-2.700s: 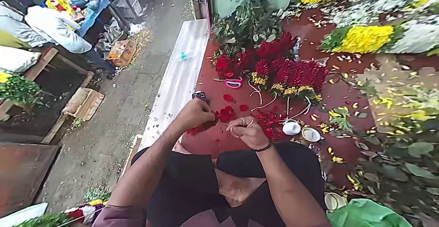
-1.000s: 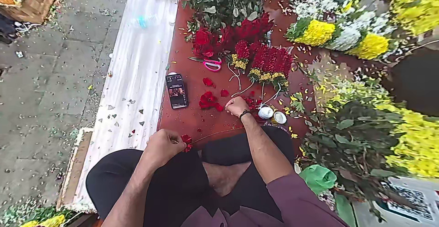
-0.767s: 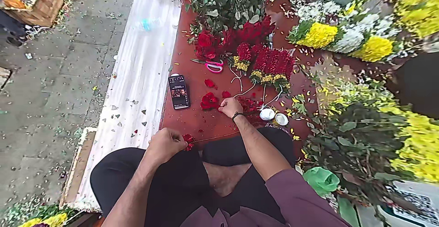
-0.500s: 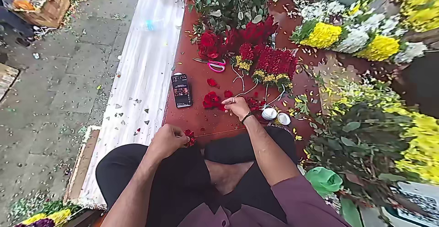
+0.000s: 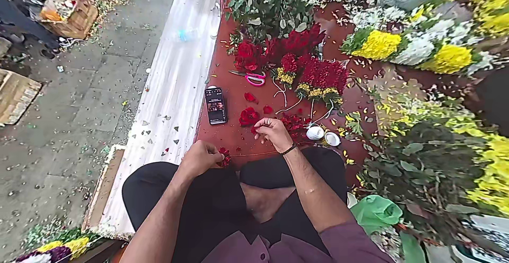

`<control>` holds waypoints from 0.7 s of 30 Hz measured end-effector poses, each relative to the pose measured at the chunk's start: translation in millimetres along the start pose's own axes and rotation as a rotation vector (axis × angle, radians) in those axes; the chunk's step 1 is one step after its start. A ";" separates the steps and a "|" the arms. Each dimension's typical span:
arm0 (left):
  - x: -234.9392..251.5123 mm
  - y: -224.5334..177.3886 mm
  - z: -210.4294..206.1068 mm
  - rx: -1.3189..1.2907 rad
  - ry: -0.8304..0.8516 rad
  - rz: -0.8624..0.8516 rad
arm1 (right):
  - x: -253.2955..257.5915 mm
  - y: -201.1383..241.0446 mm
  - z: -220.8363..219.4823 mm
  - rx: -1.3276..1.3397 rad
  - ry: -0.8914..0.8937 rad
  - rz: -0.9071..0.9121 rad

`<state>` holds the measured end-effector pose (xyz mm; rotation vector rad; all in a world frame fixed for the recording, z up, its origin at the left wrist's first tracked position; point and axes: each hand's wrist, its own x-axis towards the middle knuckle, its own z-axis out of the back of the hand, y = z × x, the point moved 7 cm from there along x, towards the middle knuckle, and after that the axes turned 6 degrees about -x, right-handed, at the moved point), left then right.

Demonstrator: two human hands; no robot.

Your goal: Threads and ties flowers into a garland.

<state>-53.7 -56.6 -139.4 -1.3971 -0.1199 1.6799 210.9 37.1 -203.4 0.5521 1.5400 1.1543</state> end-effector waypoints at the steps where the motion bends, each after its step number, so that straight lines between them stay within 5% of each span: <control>1: -0.8 0.0 0.6 -0.015 -0.008 0.001 | -1.0 1.4 -0.7 -0.009 -0.003 0.017; 21: 0.2 2.3 4.9 -0.087 -0.041 -0.014 | -24.5 42.4 -22.0 -0.200 -0.045 0.372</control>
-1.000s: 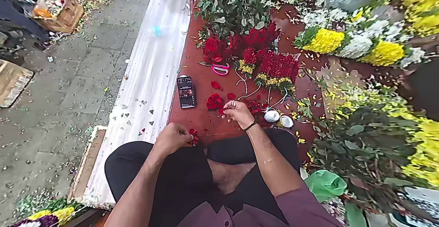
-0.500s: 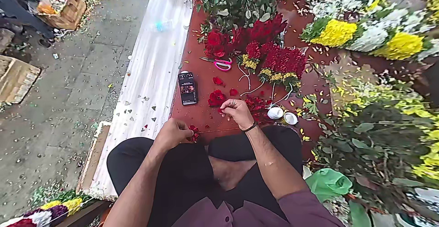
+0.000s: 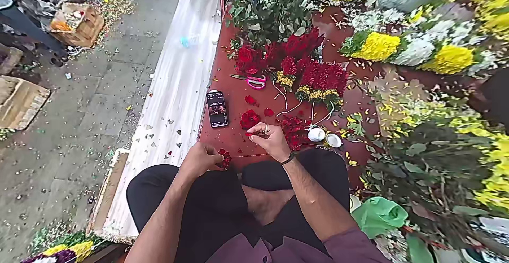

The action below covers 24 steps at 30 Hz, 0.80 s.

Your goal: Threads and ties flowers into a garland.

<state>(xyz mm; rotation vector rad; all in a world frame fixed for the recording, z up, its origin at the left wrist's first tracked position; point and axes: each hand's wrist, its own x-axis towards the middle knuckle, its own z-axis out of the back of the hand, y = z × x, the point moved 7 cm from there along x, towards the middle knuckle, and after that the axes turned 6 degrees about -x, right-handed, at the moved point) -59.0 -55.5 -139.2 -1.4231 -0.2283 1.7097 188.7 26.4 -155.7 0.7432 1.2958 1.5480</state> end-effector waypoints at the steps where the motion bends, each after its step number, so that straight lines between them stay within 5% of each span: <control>1: 0.5 1.0 0.0 -0.002 -0.004 -0.006 | -0.9 2.2 -1.0 0.004 -0.006 0.009; 12: 1.2 -1.3 -3.5 0.025 -0.001 -0.007 | -27.9 28.9 -18.0 0.254 -0.130 -0.061; 24: -4.9 -13.5 -12.4 -0.166 0.059 -0.099 | -52.7 20.2 -63.8 0.401 -0.042 -0.367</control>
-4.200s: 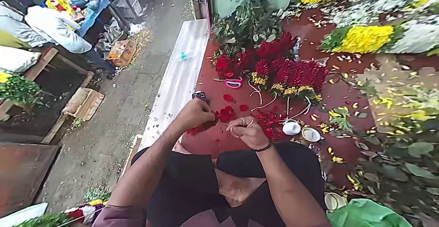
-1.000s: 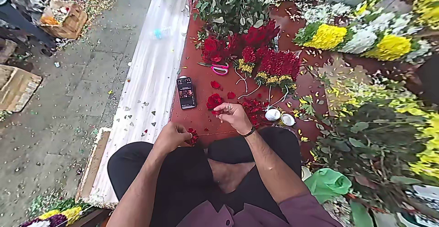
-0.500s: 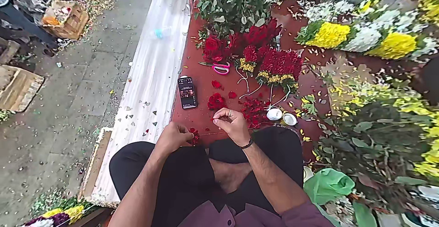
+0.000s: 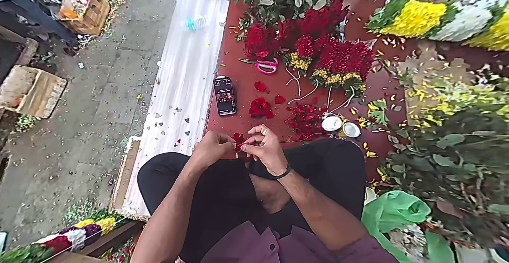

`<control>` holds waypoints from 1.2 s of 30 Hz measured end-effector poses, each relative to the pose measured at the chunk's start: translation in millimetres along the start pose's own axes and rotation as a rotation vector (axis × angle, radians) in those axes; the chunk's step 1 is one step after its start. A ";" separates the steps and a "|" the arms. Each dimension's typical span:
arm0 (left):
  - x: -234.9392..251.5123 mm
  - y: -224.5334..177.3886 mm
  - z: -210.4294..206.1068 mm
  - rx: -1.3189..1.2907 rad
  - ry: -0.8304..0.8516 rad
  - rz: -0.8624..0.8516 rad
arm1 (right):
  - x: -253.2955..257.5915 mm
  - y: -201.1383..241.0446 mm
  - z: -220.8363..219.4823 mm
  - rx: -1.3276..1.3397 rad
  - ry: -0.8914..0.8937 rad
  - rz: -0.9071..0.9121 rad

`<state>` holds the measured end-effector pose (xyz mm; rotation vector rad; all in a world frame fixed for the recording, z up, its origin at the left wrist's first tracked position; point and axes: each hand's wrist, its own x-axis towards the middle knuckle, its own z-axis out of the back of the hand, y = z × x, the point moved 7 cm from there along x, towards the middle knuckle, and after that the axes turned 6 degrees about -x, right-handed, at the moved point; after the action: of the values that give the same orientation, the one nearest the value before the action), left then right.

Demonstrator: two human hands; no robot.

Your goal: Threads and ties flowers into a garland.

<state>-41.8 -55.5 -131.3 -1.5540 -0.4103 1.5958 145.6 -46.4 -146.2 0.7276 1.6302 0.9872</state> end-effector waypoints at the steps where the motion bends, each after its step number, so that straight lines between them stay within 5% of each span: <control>1: -0.7 -2.0 -2.0 -0.003 0.008 -0.002 | 1.5 -2.8 1.0 -0.015 -0.016 -0.010; 8: 3.2 0.9 -10.6 0.009 0.018 -0.058 | 8.0 -13.9 3.5 -0.193 -0.028 -0.005; 14: 0.6 2.4 -6.6 -0.013 -0.044 0.033 | 16.7 -17.2 12.5 -0.238 0.172 -0.059; 20: -4.3 -13.0 11.4 0.066 -0.083 0.071 | 24.0 -13.2 5.9 -0.559 0.438 0.172; 25: -8.2 -29.8 30.4 0.224 -0.170 0.131 | 24.9 4.2 14.8 -0.469 0.381 0.310; 28: -8.6 -50.0 30.5 0.541 -0.168 0.160 | 12.5 33.5 17.6 -0.361 0.412 0.418; 33: -26.0 -125.0 -41.9 1.042 0.193 0.094 | 1.1 69.0 36.1 -0.130 0.369 0.544; 36: -35.4 -165.5 -85.5 0.770 0.523 -0.183 | 12.1 65.1 48.6 0.158 0.449 0.506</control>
<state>89.1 -12.1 -1.2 -1.2039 0.3174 0.9664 188.0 6.6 -100.0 1.1202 1.9724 1.4735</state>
